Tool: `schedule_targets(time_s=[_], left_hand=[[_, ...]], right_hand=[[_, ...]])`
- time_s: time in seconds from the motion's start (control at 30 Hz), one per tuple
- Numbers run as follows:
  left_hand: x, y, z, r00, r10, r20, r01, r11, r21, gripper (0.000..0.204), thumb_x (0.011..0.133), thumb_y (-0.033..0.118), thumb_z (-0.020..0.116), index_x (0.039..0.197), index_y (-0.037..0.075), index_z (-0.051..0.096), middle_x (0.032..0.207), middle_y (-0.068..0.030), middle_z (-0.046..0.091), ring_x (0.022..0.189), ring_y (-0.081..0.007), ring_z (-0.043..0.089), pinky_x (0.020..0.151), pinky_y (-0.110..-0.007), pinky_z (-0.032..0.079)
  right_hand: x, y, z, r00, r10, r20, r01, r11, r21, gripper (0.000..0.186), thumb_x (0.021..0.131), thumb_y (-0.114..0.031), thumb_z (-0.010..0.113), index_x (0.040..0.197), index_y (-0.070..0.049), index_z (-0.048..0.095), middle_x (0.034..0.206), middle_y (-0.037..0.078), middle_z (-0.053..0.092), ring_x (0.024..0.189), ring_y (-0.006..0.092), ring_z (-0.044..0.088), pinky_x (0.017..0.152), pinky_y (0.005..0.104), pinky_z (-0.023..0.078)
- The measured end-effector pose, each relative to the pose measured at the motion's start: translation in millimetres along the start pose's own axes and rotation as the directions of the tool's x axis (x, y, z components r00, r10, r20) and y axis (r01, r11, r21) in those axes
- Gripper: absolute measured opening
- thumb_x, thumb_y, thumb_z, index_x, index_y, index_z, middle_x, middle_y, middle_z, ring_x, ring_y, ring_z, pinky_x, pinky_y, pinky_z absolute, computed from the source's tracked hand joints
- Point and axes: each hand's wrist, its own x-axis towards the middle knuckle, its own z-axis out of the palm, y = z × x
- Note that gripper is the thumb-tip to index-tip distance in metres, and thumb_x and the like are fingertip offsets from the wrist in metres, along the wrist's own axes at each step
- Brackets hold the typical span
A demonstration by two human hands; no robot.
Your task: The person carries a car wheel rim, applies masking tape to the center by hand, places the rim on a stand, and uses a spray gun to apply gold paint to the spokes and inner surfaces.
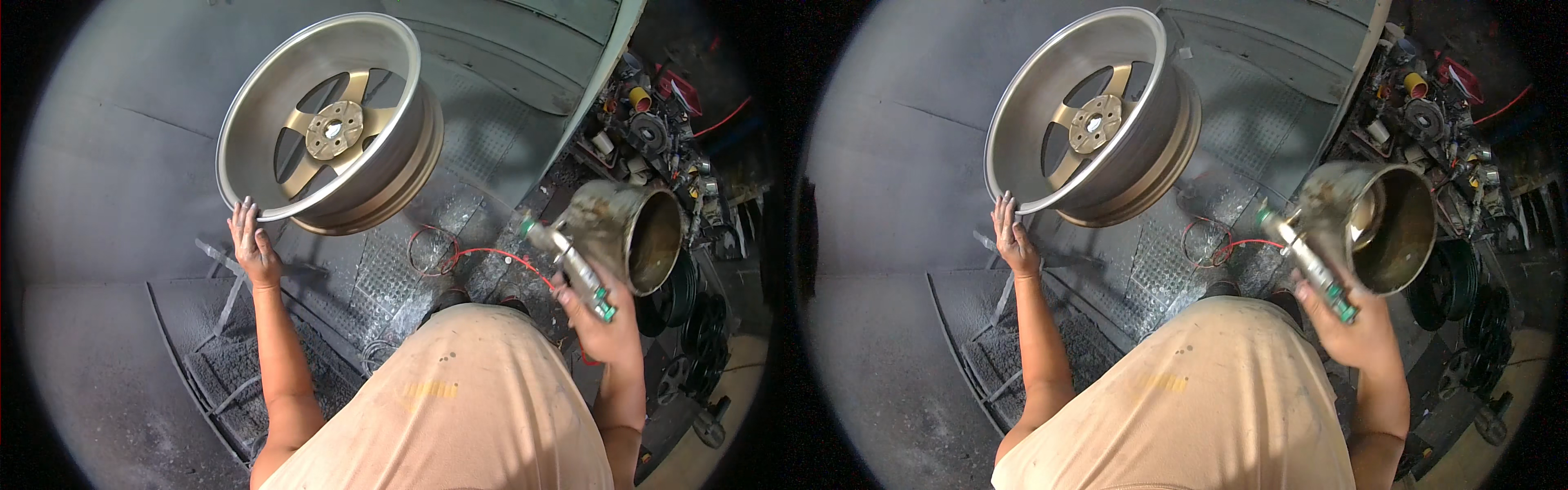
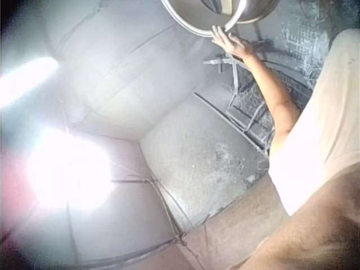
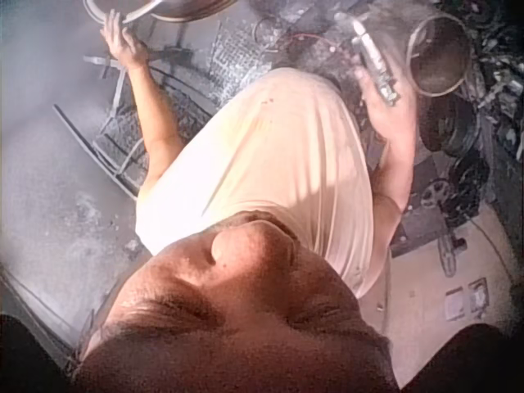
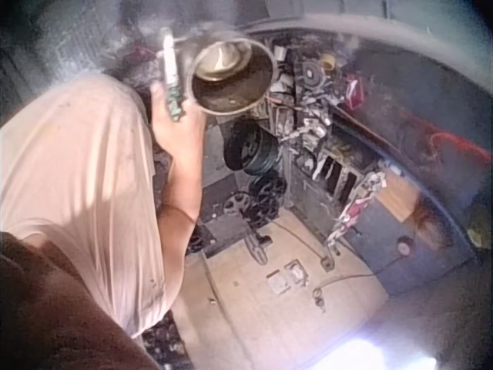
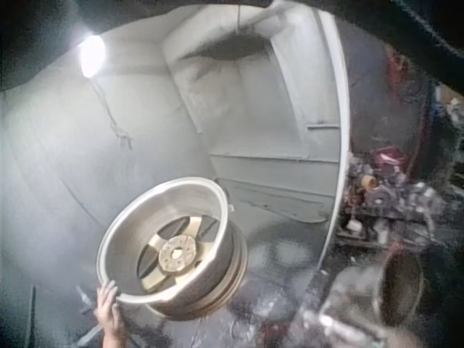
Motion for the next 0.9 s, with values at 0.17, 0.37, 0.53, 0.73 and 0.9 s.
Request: schedule_targets(time_s=[0.17,0.37,0.53,0.73,0.9], left_hand=[[1.4,17.1,-6.1,0.996,-0.082,0.014,0.081,0.992,0.096,0.052,0.108,0.041,0.038,0.135,0.004,0.063,0.144,-0.0137,0.059,0.143,-0.0355,0.045,0.121,-0.056,0.021],[3.9,82.0,15.6,0.997,0.001,0.072,-0.003,1.000,0.023,0.063,0.105,0.052,0.040,0.138,0.003,0.059,0.143,-0.0151,0.058,0.141,-0.0363,0.046,0.121,-0.055,0.020],[6.6,96.0,18.3,0.996,-0.018,0.089,0.012,0.998,0.065,0.060,0.107,0.049,0.037,0.140,0.004,0.058,0.145,-0.0140,0.057,0.143,-0.0366,0.044,0.122,-0.056,0.019],[2.4,78.4,18.4,0.999,-0.024,0.028,0.024,1.000,-0.018,0.059,0.106,0.050,0.041,0.135,0.003,0.063,0.141,-0.0148,0.061,0.141,-0.0362,0.047,0.121,-0.056,0.019],[0.7,57.2,15.0,1.000,0.007,-0.003,-0.007,1.000,-0.019,0.057,0.107,0.047,0.039,0.132,0.002,0.065,0.137,-0.0153,0.064,0.138,-0.0374,0.050,0.121,-0.056,0.022]], right_hand=[[14.1,-9.6,1.4,0.992,-0.064,-0.105,0.072,0.994,0.078,0.029,0.094,-0.012,0.071,0.121,-0.001,0.068,0.100,0.003,0.073,0.089,0.0083,0.064,0.080,0.0269,0.052],[-11.4,2.4,13.3,0.934,0.059,0.354,-0.115,0.984,0.139,0.038,0.090,-0.017,0.076,0.121,0.001,0.065,0.100,0.002,0.070,0.081,0.0077,0.064,0.062,0.0240,0.052],[-9.4,6.1,11.9,0.961,0.087,0.264,-0.080,0.996,-0.035,0.033,0.092,-0.013,0.074,0.121,0.000,0.066,0.098,0.001,0.071,0.087,0.0067,0.063,0.077,0.0241,0.051],[11.0,0.2,-0.9,0.997,-0.047,-0.069,0.041,0.994,-0.098,0.031,0.095,-0.014,0.070,0.123,-0.001,0.067,0.097,0.004,0.073,0.088,0.0080,0.065,0.081,0.0275,0.052],[-2.8,0.3,9.2,0.996,0.065,0.063,-0.071,0.993,0.092,0.033,0.094,-0.011,0.071,0.125,0.001,0.066,0.103,0.003,0.073,0.095,0.0092,0.065,0.086,0.0276,0.053]])
